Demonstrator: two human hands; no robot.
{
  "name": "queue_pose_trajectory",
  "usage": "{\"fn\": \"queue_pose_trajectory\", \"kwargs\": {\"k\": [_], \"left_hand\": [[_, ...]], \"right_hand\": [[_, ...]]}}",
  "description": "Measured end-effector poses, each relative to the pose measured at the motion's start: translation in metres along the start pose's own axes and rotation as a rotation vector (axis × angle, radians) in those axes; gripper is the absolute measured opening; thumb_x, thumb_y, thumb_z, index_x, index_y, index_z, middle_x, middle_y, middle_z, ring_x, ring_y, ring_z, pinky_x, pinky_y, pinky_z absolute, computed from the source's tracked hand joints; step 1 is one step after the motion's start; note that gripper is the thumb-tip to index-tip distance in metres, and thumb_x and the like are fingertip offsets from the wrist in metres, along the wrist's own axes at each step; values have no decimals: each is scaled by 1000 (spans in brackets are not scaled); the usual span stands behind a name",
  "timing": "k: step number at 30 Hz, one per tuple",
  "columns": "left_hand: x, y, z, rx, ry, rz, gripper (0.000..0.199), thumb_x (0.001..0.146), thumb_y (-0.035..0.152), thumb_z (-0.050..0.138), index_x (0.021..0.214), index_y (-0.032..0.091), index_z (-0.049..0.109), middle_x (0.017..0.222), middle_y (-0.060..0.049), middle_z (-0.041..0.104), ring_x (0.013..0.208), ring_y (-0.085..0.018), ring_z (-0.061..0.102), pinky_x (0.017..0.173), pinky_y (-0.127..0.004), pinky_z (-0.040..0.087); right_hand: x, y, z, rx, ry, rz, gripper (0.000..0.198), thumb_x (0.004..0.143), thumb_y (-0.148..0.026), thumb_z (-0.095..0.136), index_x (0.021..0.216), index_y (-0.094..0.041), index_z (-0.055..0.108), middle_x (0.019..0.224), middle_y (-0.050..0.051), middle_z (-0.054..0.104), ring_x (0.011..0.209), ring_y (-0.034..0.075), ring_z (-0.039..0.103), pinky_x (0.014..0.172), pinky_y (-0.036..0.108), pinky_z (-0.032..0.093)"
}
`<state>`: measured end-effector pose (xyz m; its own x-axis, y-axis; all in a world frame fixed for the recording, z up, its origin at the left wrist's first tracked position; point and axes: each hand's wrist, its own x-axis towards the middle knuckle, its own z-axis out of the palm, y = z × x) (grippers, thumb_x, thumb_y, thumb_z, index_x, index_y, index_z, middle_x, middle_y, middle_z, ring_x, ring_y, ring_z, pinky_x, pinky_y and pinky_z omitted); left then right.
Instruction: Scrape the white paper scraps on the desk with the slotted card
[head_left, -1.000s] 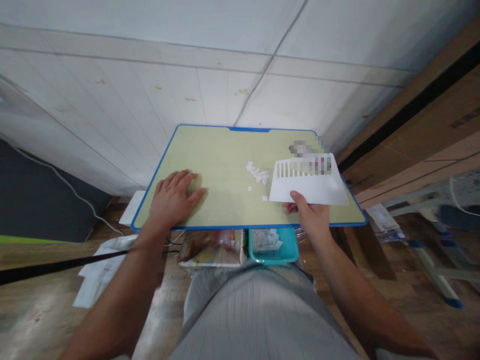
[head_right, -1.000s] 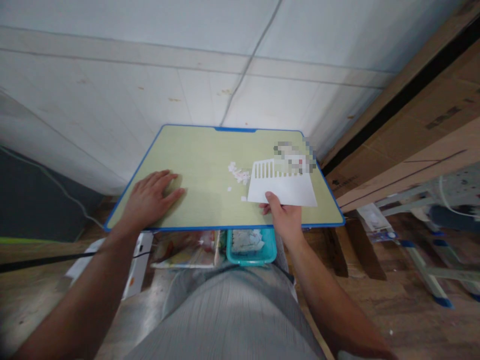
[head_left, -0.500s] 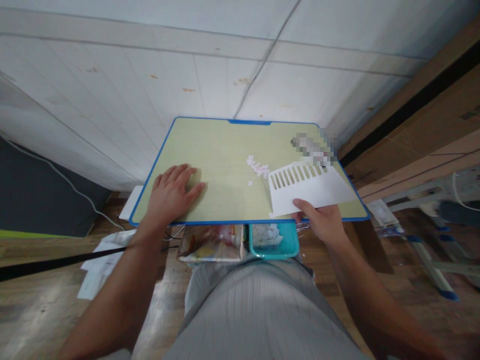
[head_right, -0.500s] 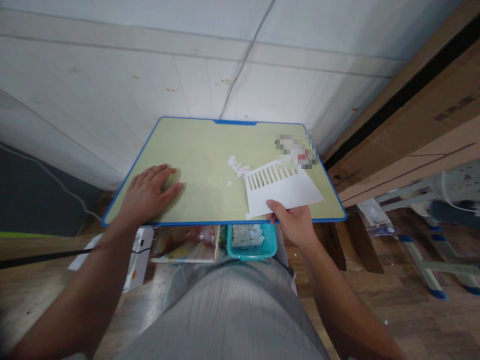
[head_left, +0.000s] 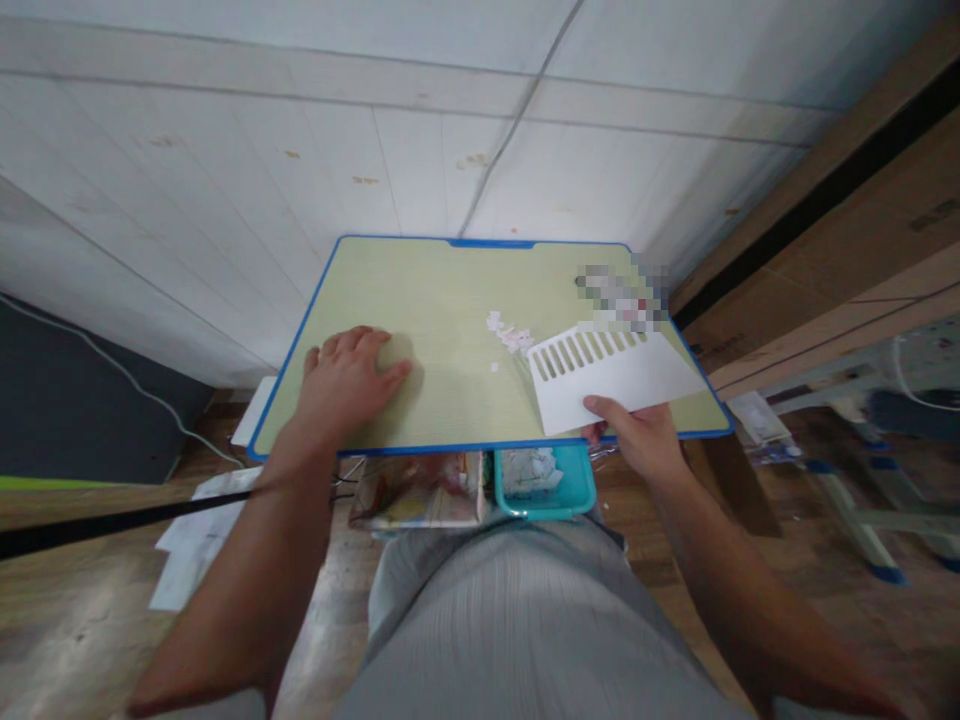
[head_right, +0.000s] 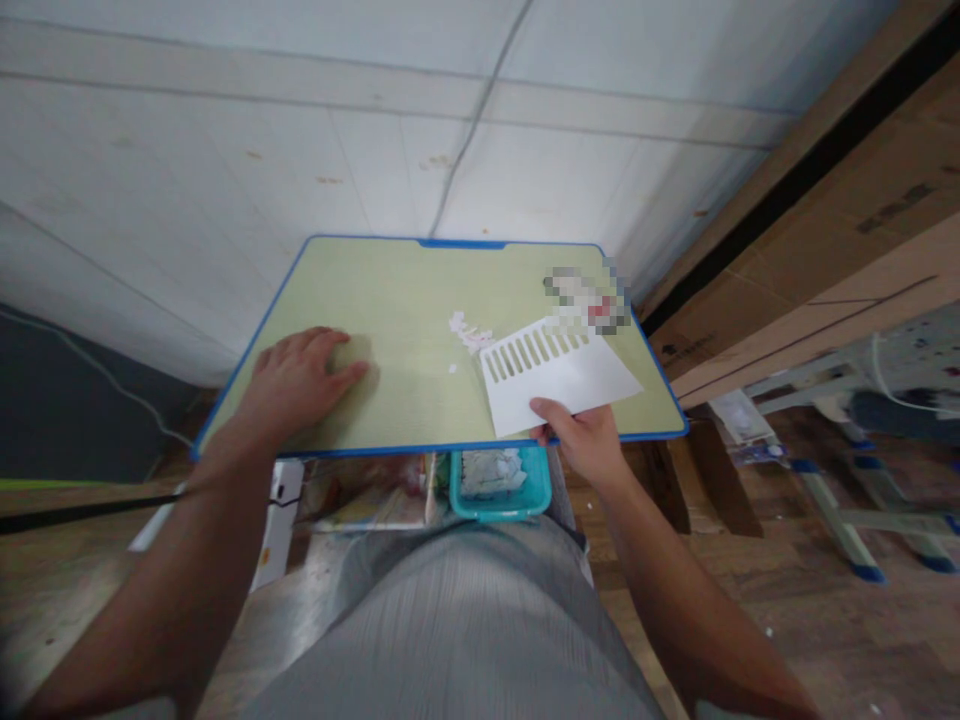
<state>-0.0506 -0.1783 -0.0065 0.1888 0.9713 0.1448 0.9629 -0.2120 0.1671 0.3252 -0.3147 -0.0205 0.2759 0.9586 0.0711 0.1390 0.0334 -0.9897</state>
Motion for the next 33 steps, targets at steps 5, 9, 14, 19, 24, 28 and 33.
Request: {"fn": "queue_pose_trajectory", "kwargs": {"k": [5,9,14,19,24,28,33], "left_hand": [[45,32,1,-37,-56,56,63,110,55,66,166,25,71,180,-16,63,169,-46,54,141,-68,40],[75,40,12,-114,-35,30,60,110,51,66,163,24,72,178,-16,65,168,-44,54,142,-64,38],[72,32,24,-173,27,42,53,109,46,64,154,21,77,169,-17,71,162,-43,58,140,-63,40],[67,26,28,-198,76,47,48,107,43,65,146,21,80,163,-16,76,158,-42,63,139,-61,42],[76,23,28,-229,98,44,42,105,41,65,138,23,84,159,-14,79,154,-42,65,136,-60,46],[82,22,28,-227,99,3,41,105,41,65,134,21,87,154,-16,80,151,-44,66,135,-61,47],[84,24,27,-209,106,2,42,105,42,63,132,20,87,151,-17,81,147,-45,68,133,-62,50]], "right_hand": [[7,0,15,-2,156,-28,43,88,-63,95,83,-26,74,63,4,77,47,22,66,48,37,61],[20,-2,35,17,155,-43,49,87,-70,94,91,-24,75,69,6,81,52,22,71,53,36,64],[45,-5,61,-26,90,-74,54,87,-76,89,85,-25,72,71,8,81,55,22,73,55,35,64],[66,-3,75,-56,39,-73,55,88,-78,85,91,-24,73,78,9,83,57,20,73,58,34,65],[58,-3,58,-94,-6,-25,51,84,-73,90,84,-24,75,74,10,83,52,21,69,54,35,63],[34,-8,30,-166,-65,-24,56,88,-74,91,74,-22,77,70,12,82,53,21,69,56,36,64],[9,-14,5,-160,-124,6,57,86,-73,96,65,-25,73,60,9,75,50,23,67,51,37,61]]}}
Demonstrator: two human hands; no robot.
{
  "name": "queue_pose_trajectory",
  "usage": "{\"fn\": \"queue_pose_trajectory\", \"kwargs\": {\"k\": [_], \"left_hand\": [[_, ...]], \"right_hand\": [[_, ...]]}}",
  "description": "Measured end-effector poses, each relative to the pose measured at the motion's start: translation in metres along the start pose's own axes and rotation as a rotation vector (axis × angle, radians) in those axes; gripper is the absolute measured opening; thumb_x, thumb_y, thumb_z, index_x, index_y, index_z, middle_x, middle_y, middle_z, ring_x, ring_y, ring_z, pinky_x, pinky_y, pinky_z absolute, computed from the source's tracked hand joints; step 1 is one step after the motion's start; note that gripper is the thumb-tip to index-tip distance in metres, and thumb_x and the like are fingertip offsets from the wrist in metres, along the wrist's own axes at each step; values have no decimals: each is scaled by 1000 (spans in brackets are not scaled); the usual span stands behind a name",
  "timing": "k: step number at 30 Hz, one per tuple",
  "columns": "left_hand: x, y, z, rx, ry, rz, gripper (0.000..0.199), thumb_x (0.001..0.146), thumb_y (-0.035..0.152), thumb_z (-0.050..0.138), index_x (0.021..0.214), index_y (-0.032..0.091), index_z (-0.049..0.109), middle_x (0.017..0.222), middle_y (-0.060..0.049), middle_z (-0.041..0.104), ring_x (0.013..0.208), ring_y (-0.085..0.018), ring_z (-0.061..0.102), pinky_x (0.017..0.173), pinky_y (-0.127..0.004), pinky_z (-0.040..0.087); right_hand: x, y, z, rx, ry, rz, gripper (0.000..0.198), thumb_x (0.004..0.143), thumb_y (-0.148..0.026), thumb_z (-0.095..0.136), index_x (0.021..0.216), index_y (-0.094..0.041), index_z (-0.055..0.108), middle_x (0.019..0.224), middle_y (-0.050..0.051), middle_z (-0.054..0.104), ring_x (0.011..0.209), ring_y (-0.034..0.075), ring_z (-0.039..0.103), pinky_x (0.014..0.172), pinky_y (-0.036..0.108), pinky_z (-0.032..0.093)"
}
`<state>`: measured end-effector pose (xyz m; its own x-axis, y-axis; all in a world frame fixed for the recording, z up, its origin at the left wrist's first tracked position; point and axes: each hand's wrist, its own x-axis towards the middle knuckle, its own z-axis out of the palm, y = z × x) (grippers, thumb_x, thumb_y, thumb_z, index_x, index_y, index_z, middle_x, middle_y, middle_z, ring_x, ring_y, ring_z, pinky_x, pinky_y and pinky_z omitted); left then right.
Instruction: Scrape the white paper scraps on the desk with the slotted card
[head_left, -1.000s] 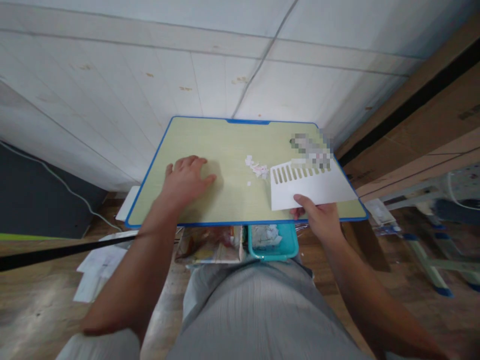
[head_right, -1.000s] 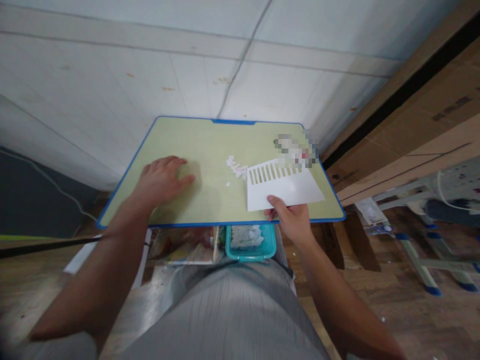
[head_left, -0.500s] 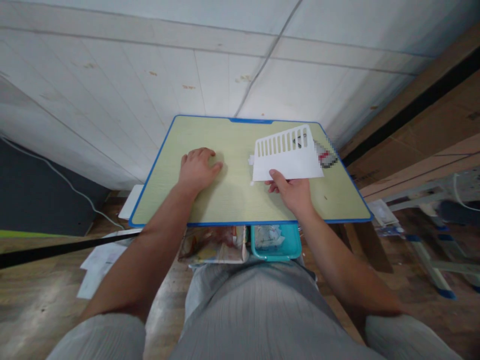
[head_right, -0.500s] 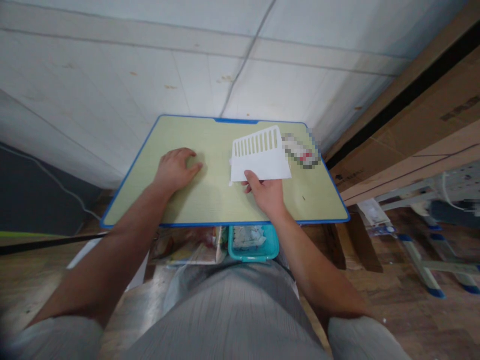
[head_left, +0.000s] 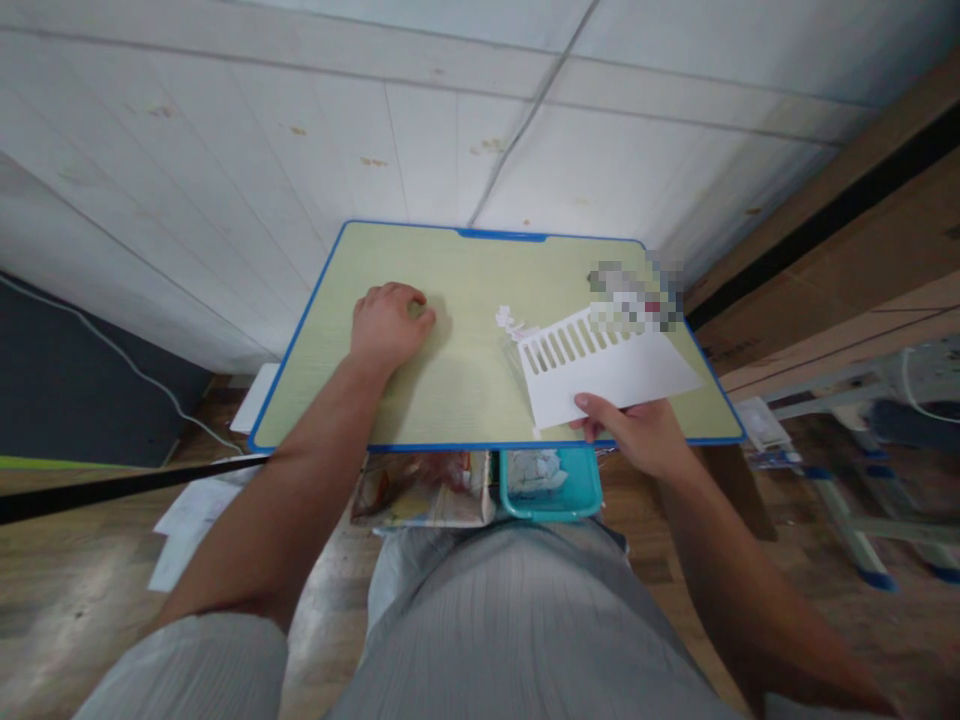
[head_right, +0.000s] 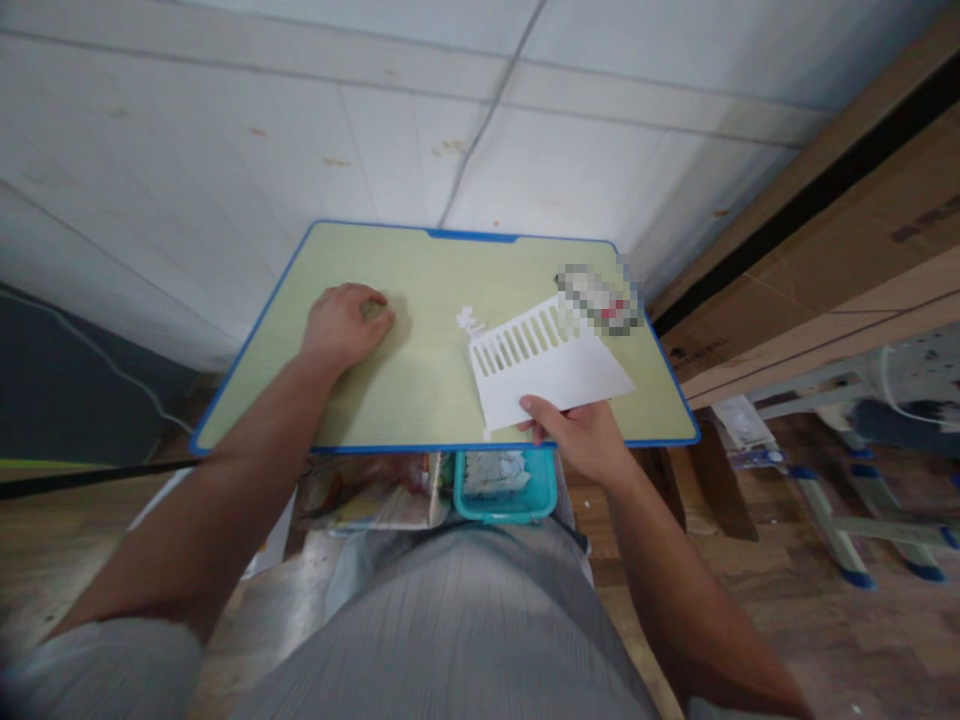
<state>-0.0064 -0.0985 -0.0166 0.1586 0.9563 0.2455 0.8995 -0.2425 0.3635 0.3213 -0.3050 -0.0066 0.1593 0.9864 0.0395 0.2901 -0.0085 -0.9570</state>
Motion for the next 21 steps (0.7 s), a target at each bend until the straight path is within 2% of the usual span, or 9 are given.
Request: {"fn": "queue_pose_trajectory", "kwargs": {"k": [6,12,14,18,21], "left_hand": [[-4,0,-1,5,15,11,41,105,42,63,131,21,87,151,-16,82,147,-43,69,133,-60,50],[-6,1,-2,8,3,12,44,105,42,64,134,18,87,153,-18,81,149,-44,68,134,-59,49],[-6,1,-2,6,1,8,44,105,42,64,135,19,87,154,-18,81,150,-43,68,135,-58,48],[-4,-1,0,-2,9,-4,40,105,41,65,131,22,87,152,-16,82,149,-42,69,133,-59,50],[-4,-2,0,-5,21,4,37,105,42,65,128,24,88,149,-15,83,147,-42,70,132,-60,52]], "right_hand": [[-4,-2,-6,108,-36,24,48,85,-66,97,69,-27,73,56,5,72,47,24,65,47,38,60],[-5,4,-4,66,-18,-3,50,89,-68,96,70,-28,73,60,6,73,50,24,67,51,40,62],[-1,8,-4,56,57,-10,50,90,-67,95,70,-28,71,59,5,72,49,23,66,50,38,62],[24,13,0,77,367,-55,45,89,-64,93,80,-26,71,61,4,75,48,20,65,48,34,59],[47,13,11,109,394,-61,48,86,-69,91,86,-24,75,70,9,82,53,21,71,53,34,62]]}}
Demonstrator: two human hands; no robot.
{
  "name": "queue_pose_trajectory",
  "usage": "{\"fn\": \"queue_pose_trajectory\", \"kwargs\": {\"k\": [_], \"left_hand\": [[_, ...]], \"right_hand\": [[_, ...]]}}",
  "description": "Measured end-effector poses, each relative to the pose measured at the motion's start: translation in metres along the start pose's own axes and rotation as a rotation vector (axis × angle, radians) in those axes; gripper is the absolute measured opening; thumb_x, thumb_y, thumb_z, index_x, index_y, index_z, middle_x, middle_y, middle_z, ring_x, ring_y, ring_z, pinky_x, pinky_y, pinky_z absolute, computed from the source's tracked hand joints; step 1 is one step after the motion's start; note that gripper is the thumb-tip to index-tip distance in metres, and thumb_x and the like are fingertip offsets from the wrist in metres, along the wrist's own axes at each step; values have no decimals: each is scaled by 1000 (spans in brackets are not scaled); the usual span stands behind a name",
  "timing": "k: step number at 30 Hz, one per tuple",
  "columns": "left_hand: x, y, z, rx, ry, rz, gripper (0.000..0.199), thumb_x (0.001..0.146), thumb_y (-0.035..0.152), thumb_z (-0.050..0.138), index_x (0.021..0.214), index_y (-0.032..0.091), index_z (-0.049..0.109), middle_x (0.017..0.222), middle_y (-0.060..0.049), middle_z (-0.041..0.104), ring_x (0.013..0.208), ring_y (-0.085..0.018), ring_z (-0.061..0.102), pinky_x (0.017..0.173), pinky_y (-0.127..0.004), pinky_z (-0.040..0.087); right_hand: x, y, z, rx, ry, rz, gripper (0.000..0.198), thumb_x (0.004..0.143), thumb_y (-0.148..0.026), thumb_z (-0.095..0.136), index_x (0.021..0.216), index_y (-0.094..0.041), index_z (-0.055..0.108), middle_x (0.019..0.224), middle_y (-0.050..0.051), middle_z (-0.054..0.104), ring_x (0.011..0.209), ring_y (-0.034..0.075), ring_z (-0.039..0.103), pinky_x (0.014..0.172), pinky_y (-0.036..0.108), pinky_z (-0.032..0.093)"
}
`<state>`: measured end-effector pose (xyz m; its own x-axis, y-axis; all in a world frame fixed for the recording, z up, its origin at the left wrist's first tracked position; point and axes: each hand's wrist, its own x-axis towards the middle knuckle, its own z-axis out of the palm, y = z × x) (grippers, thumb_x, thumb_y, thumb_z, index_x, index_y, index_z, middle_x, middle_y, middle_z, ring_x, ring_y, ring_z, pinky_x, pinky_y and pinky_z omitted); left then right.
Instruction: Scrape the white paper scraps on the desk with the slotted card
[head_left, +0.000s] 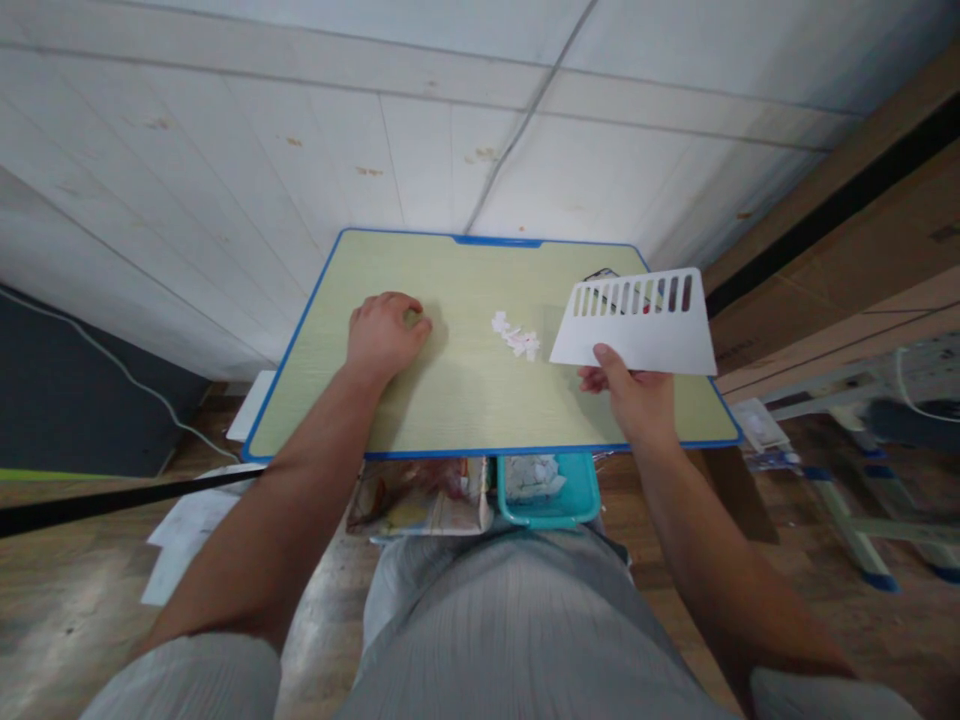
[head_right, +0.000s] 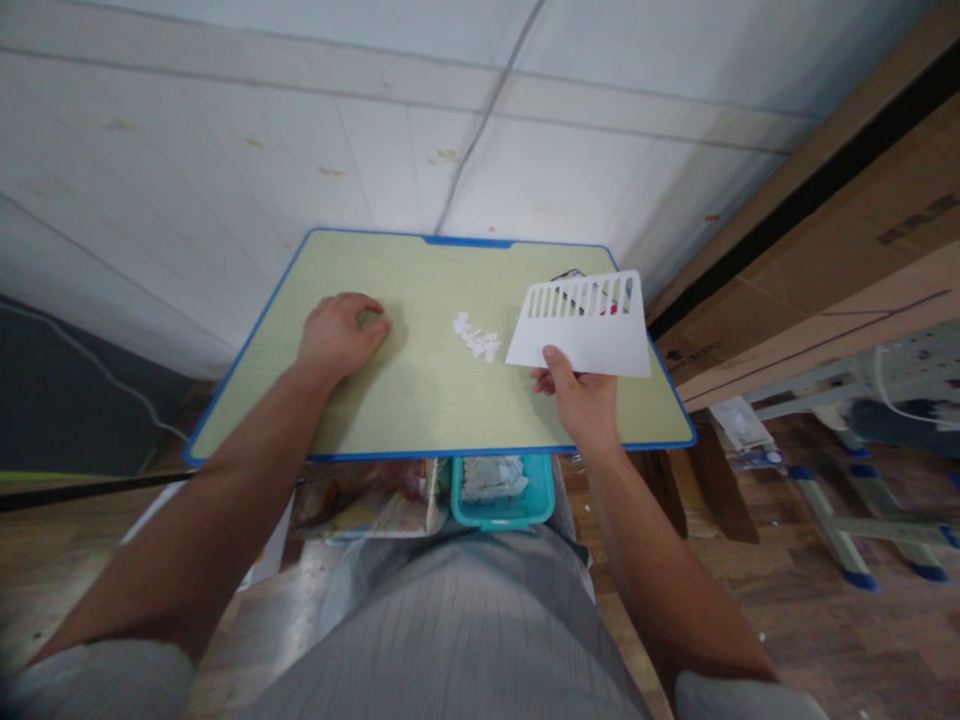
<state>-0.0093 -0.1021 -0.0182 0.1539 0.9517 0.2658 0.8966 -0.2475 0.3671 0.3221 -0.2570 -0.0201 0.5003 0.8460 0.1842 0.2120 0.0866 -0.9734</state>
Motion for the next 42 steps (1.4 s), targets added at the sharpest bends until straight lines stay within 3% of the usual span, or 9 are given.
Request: {"fn": "queue_pose_trajectory", "kwargs": {"k": [6,13,18,21,30,36,42], "left_hand": [[-4,1,-2,-11,-16,1,38,105,41,66,130,23,88,151,-15,83,148,-42,71,132,-59,51],[-7,2,-1,-24,-11,8,38,105,42,65,129,23,87,151,-13,84,148,-41,70,133,-58,50],[-8,4,-2,-20,-29,3,39,106,40,65,132,21,87,152,-15,83,149,-41,70,135,-57,49],[-9,5,-2,-19,-31,0,38,105,40,66,131,21,87,153,-15,83,150,-42,69,135,-58,49],[-10,5,-3,-20,-25,6,37,105,40,65,129,21,86,151,-14,83,149,-41,70,135,-57,49],[-10,6,-4,-23,-29,1,37,105,40,66,130,22,86,151,-14,83,148,-40,70,135,-56,49],[-9,5,0,-23,-12,-5,37,105,40,66,129,22,87,151,-14,83,149,-40,70,136,-56,48]], "right_hand": [[12,3,26,-37,-61,3,53,87,-74,88,83,-23,75,73,12,84,56,22,74,54,33,63],[-4,-2,9,-50,-222,34,51,84,-71,94,80,-24,74,67,9,80,51,22,70,52,36,66],[-15,-7,4,0,-116,8,49,85,-68,96,87,-24,74,67,7,80,50,21,70,51,35,63],[-22,-4,6,-8,-138,17,51,88,-70,95,90,-24,76,70,7,82,53,22,73,54,36,64],[-17,0,11,-59,-85,0,52,89,-71,92,80,-23,76,66,8,79,55,21,72,59,35,65],[-18,-2,-4,-91,-71,1,55,84,-75,97,83,-24,77,66,6,80,53,23,73,55,35,65],[-36,-9,-35,-134,-232,14,59,85,-79,96,67,-26,76,62,9,78,51,26,73,52,39,66]]}}
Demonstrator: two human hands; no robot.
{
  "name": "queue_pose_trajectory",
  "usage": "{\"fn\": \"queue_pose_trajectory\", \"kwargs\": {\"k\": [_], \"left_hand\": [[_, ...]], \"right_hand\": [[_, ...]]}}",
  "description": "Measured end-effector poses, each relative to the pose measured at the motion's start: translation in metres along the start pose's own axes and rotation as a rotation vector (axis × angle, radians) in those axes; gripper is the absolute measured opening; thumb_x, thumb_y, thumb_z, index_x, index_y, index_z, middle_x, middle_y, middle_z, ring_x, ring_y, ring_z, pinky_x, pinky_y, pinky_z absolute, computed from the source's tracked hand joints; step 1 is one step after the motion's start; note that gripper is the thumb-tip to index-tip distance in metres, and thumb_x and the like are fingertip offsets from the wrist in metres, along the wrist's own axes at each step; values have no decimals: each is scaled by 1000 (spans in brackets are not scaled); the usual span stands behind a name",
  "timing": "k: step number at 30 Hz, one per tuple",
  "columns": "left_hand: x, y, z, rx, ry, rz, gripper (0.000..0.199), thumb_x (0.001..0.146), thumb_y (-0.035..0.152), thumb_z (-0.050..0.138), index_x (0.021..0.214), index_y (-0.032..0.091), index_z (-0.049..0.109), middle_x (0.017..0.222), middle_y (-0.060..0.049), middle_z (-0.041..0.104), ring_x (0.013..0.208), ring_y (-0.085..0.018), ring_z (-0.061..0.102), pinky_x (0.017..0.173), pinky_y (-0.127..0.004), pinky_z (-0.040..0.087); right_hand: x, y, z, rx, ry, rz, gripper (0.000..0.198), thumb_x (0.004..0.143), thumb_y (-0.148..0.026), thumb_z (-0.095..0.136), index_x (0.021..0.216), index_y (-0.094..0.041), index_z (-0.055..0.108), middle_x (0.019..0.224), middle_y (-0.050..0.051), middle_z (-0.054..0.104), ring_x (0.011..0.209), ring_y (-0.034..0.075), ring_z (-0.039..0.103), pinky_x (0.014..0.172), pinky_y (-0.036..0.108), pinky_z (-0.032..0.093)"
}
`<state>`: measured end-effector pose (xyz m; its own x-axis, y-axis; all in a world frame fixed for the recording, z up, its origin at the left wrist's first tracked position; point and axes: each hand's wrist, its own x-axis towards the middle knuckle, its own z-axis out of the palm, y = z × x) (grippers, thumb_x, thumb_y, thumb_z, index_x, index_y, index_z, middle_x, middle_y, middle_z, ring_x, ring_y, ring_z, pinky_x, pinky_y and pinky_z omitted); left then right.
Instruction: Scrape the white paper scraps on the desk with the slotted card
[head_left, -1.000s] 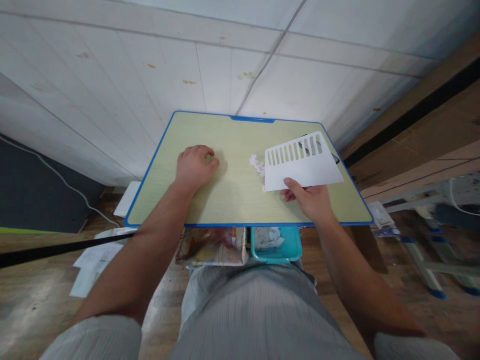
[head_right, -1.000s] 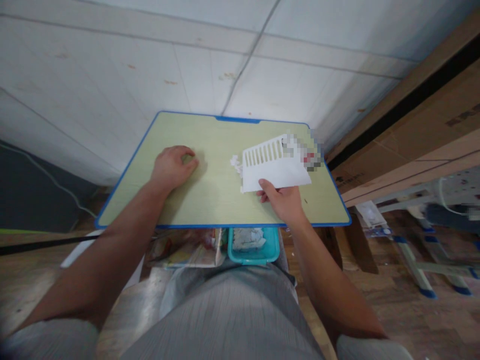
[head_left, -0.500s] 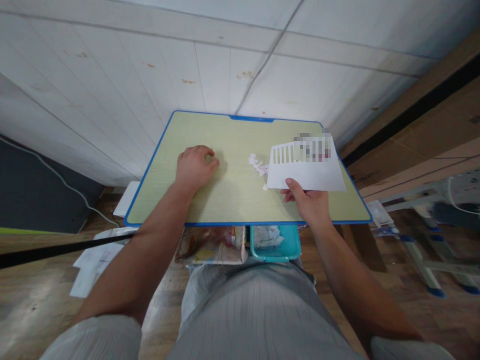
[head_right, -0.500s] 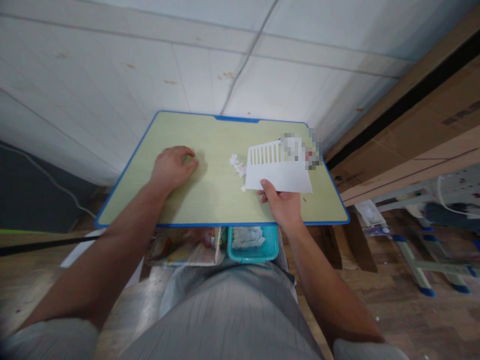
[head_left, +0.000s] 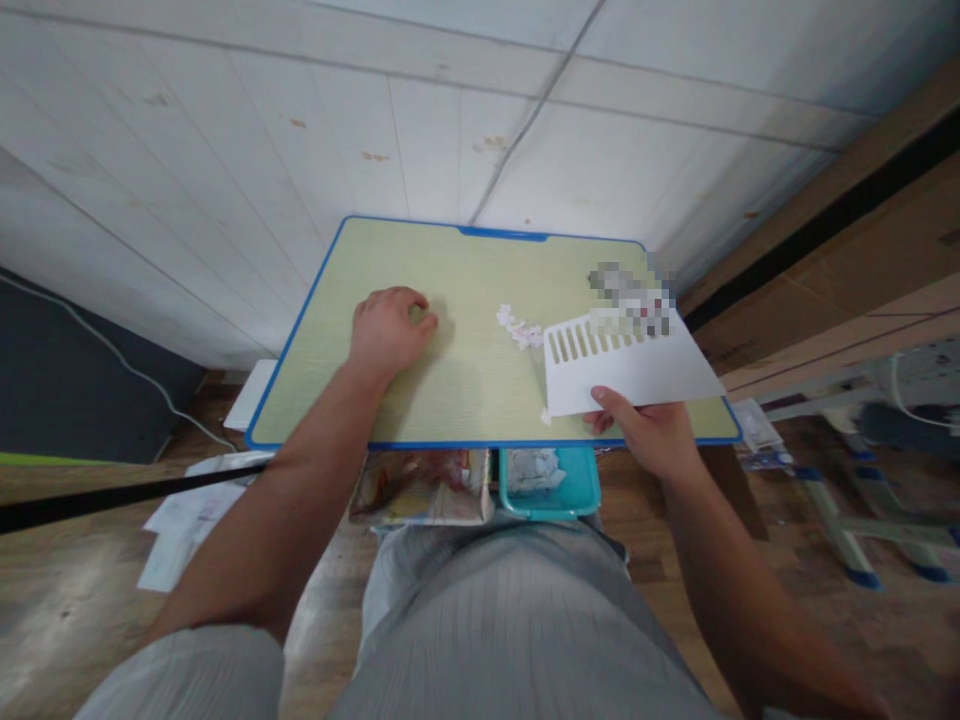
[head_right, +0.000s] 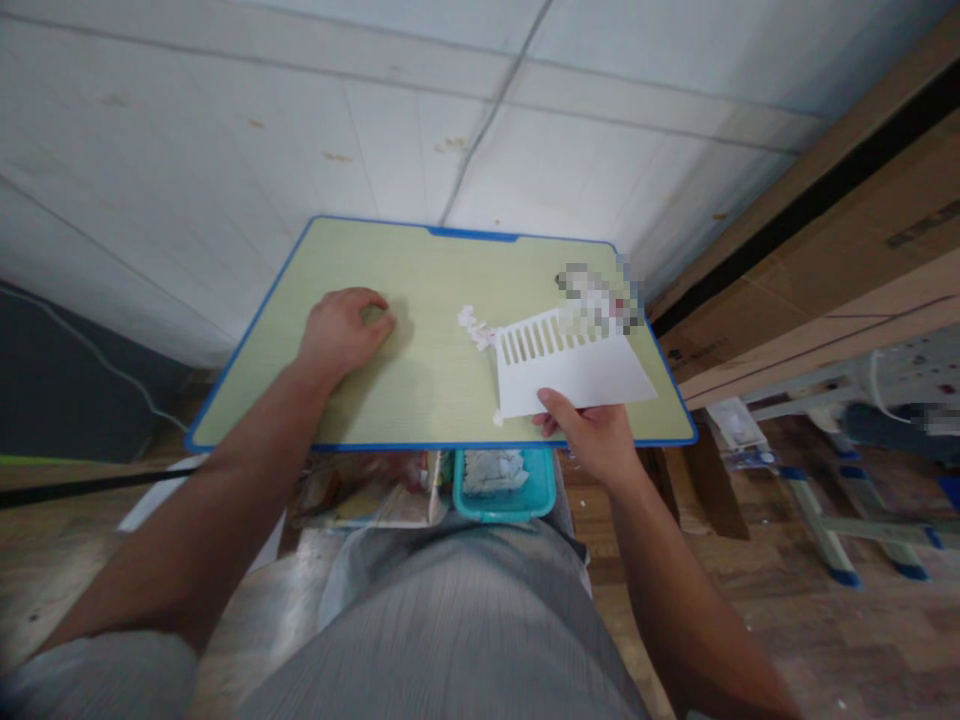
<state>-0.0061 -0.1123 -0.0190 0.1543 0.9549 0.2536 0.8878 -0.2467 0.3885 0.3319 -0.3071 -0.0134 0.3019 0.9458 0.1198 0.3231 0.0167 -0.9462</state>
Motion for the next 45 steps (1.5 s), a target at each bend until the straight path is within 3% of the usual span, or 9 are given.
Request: {"fn": "queue_pose_trajectory", "kwargs": {"k": [4,8,15,29,33,38,41,45], "left_hand": [[1,-2,2,3,13,6,36,105,40,66,129,23,87,151,-13,83,149,-40,70,135,-56,49],[1,-4,3,2,13,10,36,104,40,67,129,23,87,151,-13,83,147,-41,71,133,-57,50],[1,-3,3,14,20,5,36,104,39,66,129,22,87,151,-14,83,148,-41,70,134,-58,50],[2,-3,1,0,6,2,35,104,40,68,128,23,87,150,-13,84,148,-41,71,134,-57,51],[2,-3,2,3,8,-3,35,105,40,67,129,23,87,151,-13,84,149,-40,70,135,-56,50],[1,-3,1,0,2,-12,35,105,41,68,130,24,86,152,-12,83,151,-41,69,137,-57,49],[1,-2,0,-7,-8,-5,36,105,42,67,129,24,86,152,-13,83,150,-42,69,136,-59,49],[0,-2,0,-16,4,-4,36,103,43,66,128,26,86,150,-12,83,149,-43,68,136,-60,49]], "right_hand": [[-9,0,-2,11,-26,-6,63,86,-82,96,65,-27,75,61,9,78,54,27,75,56,41,68],[-5,2,11,37,38,7,63,87,-81,95,66,-26,73,57,7,74,59,28,80,60,38,68],[3,-1,26,108,138,26,54,86,-74,95,81,-24,75,66,7,80,49,21,70,53,36,62],[21,-1,41,48,113,-7,43,90,-66,86,85,-27,70,67,6,78,52,21,69,51,33,59],[30,3,32,-20,158,-31,42,92,-64,84,82,-26,70,67,7,79,50,20,66,52,34,60],[24,8,1,-71,185,-34,41,92,-61,88,76,-27,69,58,3,71,58,26,76,62,37,64],[8,8,-15,-53,115,-27,49,94,-62,91,67,-29,67,56,5,69,62,29,79,66,42,69],[-13,3,-22,-20,-21,1,55,92,-69,95,64,-31,67,56,6,70,60,31,77,62,45,69]]}}
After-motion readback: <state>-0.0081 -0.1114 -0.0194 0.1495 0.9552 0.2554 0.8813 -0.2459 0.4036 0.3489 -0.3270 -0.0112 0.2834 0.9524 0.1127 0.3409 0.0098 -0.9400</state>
